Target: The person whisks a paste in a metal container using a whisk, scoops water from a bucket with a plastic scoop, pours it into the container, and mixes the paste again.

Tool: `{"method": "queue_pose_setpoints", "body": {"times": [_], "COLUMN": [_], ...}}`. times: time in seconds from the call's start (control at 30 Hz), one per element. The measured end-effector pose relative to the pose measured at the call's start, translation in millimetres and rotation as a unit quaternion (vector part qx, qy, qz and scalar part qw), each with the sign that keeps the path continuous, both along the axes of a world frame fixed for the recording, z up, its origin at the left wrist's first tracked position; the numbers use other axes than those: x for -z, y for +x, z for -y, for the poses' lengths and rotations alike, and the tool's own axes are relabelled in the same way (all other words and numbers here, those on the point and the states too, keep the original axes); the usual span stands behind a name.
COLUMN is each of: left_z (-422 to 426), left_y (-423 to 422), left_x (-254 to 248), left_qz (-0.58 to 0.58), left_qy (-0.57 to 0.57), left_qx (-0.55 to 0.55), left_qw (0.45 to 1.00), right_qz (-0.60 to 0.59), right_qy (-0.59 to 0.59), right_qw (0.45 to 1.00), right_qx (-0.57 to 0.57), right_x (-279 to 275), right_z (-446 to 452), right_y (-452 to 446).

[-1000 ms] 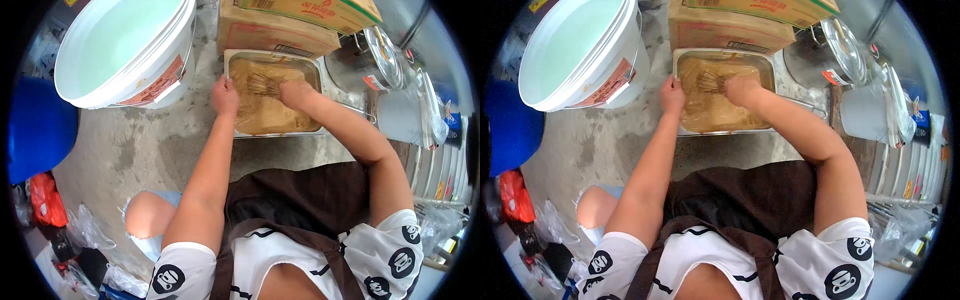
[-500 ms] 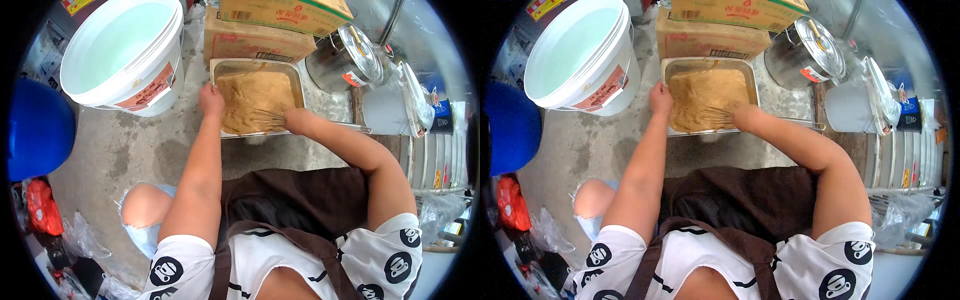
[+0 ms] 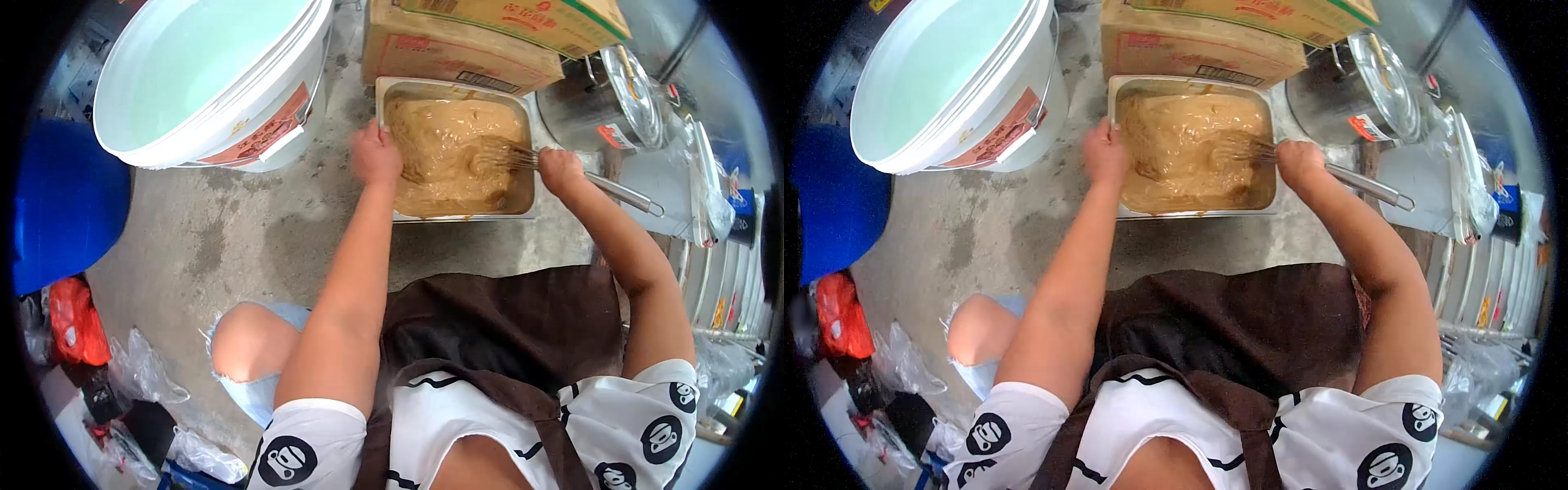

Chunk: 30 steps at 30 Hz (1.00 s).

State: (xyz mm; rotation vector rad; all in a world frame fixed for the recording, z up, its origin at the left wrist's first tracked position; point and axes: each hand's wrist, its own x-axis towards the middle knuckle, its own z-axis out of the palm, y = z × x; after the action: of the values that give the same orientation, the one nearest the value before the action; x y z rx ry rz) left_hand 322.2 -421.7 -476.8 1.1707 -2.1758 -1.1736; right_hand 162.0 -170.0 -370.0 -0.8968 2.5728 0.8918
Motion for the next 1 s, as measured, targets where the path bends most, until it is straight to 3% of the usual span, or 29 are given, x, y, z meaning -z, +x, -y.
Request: {"method": "queue_pose_setpoints", "body": {"times": [0.17, 0.47, 0.53, 0.6, 0.73, 0.87, 0.97, 1.0], "left_z": [1, 2, 7, 2, 4, 3, 8, 5], "left_y": [-2, -3, -3, -2, -4, -6, -7, -4], "left_x": [-4, -6, -6, -8, 7, 5, 12, 1], "left_qz": [0.020, -0.048, 0.005, -0.017, -0.054, -0.047, -0.033, -0.008], "left_qy": [0.016, 0.060, 0.076, 0.046, 0.013, 0.018, 0.126, 0.063], "left_qx": [-0.005, -0.025, 0.020, 0.000, 0.004, -0.022, 0.021, 0.020], "left_qw": [1.000, 0.997, 0.997, 0.999, 0.998, 0.999, 0.991, 0.998], "right_qz": [0.016, 0.109, 0.142, 0.141, 0.143, 0.166, 0.193, 0.197], "right_qy": [-0.009, -0.032, -0.039, -0.054, -0.084, -0.034, -0.048, -0.053], "right_qw": [1.000, 0.992, 0.987, 0.986, 0.984, 0.981, 0.978, 0.978], "right_qx": [-0.022, -0.049, -0.069, -0.067, -0.070, -0.092, -0.061, -0.050], "right_x": [0, -21, -22, -18, -4, -9, -8, -9], "right_z": [28, 107, 116, 123, 117, 105, 87, 81], "right_y": [-5, 17, 27, 38, 59, 78, 88, 91]}}
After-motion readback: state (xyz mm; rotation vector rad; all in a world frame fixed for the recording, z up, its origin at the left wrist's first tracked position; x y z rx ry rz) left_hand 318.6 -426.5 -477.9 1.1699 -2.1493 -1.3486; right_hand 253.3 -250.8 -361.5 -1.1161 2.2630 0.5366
